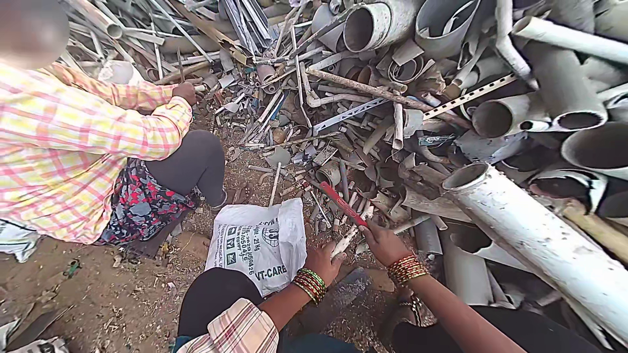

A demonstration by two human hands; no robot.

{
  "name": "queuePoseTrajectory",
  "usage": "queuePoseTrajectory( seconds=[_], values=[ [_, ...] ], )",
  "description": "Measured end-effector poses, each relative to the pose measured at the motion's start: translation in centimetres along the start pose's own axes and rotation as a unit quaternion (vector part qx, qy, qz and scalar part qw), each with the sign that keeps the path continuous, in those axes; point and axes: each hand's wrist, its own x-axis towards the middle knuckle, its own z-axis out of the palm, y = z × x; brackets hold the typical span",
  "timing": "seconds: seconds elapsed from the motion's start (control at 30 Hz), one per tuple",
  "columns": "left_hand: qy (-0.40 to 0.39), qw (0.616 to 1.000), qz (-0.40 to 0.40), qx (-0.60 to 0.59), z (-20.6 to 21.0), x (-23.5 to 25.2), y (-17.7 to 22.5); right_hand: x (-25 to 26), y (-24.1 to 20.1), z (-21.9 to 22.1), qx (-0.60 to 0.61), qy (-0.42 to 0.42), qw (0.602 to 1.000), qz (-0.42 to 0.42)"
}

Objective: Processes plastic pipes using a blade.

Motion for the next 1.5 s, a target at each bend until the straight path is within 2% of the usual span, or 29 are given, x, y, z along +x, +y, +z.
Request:
queuePoseTrajectory(
  seconds=[0.07, 0.1, 0.23, 0.3, 0.4, 0.5, 0.57, 0.73, 0.87, 0.93, 1.03, 1.07, 1.17, 1.3, 1.4, 1.5],
  values=[
    [-0.002, 1.0, -0.001, -0.004, 0.1, 0.1, 0.1, -0.5, -0.7, 0.4, -0.027, -0.031, 0.999, -0.009],
    [-0.001, 1.0, 0.003, -0.004, 0.1, 0.1, 0.2, -0.6, -0.7, 0.2, -0.032, -0.018, 0.999, -0.006],
    [0.008, 1.0, 0.021, -0.018, -0.4, -0.5, 0.0, 0.9, 1.1, -0.7, 0.016, 0.115, 0.993, 0.016],
    [0.001, 1.0, 0.022, -0.019, -0.5, -0.5, 0.1, 1.0, 1.6, -0.7, 0.022, 0.132, 0.991, 0.02],
    [-0.003, 0.999, 0.013, -0.034, -0.3, -0.1, 0.2, 0.2, 1.1, 0.5, 0.017, 0.075, 0.997, 0.006],
    [0.003, 0.999, -0.002, -0.041, -0.4, 0.2, -0.3, -0.4, 0.2, 2.2, 0.008, 0.027, 0.999, -0.042],
    [0.006, 0.999, -0.003, -0.041, -0.4, 0.3, -0.5, 0.0, 0.4, 1.9, -0.001, 0.032, 0.999, -0.036],
    [-0.001, 0.999, 0.02, -0.031, -0.2, 0.1, 0.1, 0.8, 2.8, -0.1, 0.031, 0.113, 0.993, 0.033],
    [0.003, 0.999, 0.017, -0.046, -0.3, -0.3, -0.3, 0.1, 1.8, 2.0, 0.084, 0.124, 0.989, 0.014],
    [0.0, 0.999, 0.012, -0.048, -0.1, -0.2, -0.4, -0.4, 1.6, 2.8, 0.104, 0.092, 0.99, -0.007],
    [-0.008, 0.999, 0.011, -0.047, 0.0, 0.2, -0.1, -0.7, 1.4, 1.4, 0.015, 0.016, 0.999, -0.024],
    [-0.004, 0.999, 0.014, -0.048, 0.0, 0.2, -0.1, -0.4, 1.7, 1.1, 0.006, 0.017, 1.0, -0.021],
    [0.001, 0.999, 0.019, -0.051, -0.2, -0.1, -0.2, 0.7, 2.9, 0.8, 0.04, 0.096, 0.995, -0.007],
    [-0.006, 0.998, 0.028, -0.053, 0.4, 0.2, 0.1, 0.3, 3.8, 0.8, 0.07, 0.111, 0.991, 0.019],
    [-0.002, 0.998, 0.018, -0.053, 0.0, -0.1, -0.2, 0.0, 2.8, 2.8, 0.093, 0.055, 0.994, -0.029],
    [-0.008, 0.999, 0.019, -0.046, 0.0, 0.0, -0.1, -0.5, 2.2, 2.7, 0.075, 0.009, 0.995, -0.06]
  ],
)
